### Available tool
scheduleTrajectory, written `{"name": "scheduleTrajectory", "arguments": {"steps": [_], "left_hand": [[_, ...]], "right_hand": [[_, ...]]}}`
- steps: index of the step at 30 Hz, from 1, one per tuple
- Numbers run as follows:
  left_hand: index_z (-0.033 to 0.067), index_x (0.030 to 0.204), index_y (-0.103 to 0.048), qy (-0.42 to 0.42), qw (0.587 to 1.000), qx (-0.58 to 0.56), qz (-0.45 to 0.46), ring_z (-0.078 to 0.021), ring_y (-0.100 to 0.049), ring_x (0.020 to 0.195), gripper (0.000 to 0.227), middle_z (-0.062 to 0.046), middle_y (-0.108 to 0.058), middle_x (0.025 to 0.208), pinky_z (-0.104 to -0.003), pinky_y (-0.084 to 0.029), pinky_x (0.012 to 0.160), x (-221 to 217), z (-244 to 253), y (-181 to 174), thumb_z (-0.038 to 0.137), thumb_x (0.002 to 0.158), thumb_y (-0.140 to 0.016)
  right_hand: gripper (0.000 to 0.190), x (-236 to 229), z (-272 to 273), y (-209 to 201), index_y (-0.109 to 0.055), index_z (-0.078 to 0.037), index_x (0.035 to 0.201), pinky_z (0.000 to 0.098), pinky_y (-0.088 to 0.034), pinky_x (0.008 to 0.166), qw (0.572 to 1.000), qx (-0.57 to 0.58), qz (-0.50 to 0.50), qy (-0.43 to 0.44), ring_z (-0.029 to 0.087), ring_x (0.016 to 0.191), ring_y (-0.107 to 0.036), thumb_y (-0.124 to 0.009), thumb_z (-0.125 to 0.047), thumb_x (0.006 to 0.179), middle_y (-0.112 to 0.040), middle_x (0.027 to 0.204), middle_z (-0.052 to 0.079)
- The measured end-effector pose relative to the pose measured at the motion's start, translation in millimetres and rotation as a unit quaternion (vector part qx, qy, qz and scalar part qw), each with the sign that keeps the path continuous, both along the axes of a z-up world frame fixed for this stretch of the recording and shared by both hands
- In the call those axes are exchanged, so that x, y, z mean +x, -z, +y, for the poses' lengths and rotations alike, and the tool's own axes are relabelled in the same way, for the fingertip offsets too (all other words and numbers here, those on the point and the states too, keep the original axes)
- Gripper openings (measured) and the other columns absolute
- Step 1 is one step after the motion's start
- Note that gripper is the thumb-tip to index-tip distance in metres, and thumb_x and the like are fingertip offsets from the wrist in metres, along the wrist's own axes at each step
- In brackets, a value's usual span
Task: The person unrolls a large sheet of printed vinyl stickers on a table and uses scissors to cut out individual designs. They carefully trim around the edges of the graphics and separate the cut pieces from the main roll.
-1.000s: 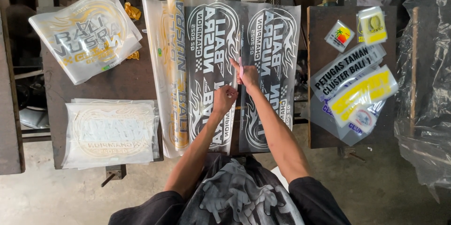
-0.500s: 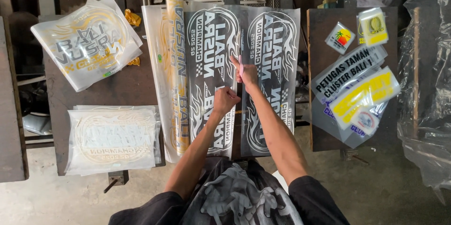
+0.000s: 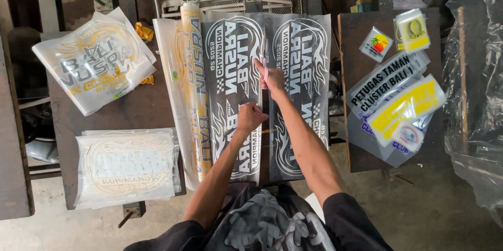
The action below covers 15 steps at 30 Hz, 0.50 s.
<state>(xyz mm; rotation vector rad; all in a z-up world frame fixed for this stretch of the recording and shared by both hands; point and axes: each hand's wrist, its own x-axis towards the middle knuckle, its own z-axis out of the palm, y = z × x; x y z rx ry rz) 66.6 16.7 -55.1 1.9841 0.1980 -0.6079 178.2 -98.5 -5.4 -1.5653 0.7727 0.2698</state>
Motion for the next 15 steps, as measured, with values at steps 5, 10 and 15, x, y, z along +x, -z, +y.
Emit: {"name": "scheduleTrajectory", "arguments": {"steps": [5,10,15], "left_hand": [[0.0095,0.083,-0.067,0.035,0.996,0.073,0.033,-0.0411,-0.073,0.091,0.023,-0.017,-0.072,0.084,-0.05,-0.059,0.078,14,-8,-21,0.024,0.074,-0.082],[0.0079,0.112,-0.055,0.06,0.984,0.169,-0.018,-0.0432,-0.072,0.101,0.035,-0.019,-0.068,0.106,-0.055,-0.06,0.083,57,-10,-55,0.028,0.087,-0.068],[0.0059,0.116,-0.049,0.098,0.973,0.173,-0.113,-0.0407,-0.068,0.108,0.034,-0.016,-0.061,0.11,-0.05,-0.06,0.088,114,-13,-87,0.012,0.091,-0.072]], "right_hand": [[0.066,3,1,4,-0.054,-0.004,0.056,0.0218,-0.045,0.033,1.0,-0.014,0.008,-0.01,0.015,0.033,-0.051,-0.087,-0.057,0.078,-0.05,0.045,0.009],[0.064,7,0,-15,-0.053,-0.004,0.057,0.0219,-0.043,0.031,1.0,0.009,0.01,0.009,0.013,0.034,-0.049,-0.089,-0.055,0.076,-0.048,0.045,0.007],[0.06,10,-2,-33,-0.055,-0.007,0.057,0.0206,-0.044,0.035,0.999,0.007,0.032,0.01,0.01,0.04,-0.052,-0.09,-0.052,0.076,-0.049,0.048,0.004]]}}
